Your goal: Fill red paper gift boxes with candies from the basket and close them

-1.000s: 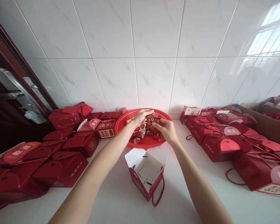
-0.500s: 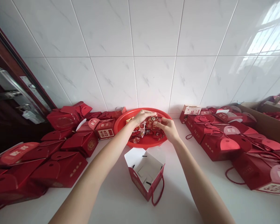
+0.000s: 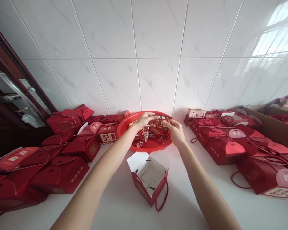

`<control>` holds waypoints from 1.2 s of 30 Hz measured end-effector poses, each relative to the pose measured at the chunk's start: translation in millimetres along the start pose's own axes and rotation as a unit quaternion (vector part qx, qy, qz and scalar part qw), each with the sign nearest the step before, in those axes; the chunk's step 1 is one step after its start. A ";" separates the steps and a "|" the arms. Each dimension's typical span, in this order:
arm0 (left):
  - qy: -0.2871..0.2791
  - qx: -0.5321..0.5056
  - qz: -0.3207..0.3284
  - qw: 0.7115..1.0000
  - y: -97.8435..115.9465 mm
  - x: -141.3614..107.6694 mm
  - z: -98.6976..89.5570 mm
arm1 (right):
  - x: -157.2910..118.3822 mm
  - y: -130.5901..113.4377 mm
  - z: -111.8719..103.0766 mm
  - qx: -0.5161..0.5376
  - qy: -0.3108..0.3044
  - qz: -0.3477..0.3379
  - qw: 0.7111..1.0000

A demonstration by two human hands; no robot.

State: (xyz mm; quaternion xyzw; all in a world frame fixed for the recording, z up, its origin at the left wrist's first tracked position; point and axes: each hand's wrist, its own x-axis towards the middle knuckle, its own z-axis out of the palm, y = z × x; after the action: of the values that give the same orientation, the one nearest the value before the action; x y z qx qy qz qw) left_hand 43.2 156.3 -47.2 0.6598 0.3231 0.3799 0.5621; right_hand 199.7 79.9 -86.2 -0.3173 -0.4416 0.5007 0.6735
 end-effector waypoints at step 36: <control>-0.019 0.041 0.038 0.998 -1.2 -1.2 2.1 | 6.8 -8.0 2.9 0.170 0.111 0.035 0.978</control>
State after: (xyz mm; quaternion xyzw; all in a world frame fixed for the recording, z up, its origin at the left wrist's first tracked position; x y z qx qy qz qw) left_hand 44.4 154.5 -48.7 0.7017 0.3021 0.3745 0.5255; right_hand 201.0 84.0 -76.1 -0.2669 -0.2608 0.5536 0.7444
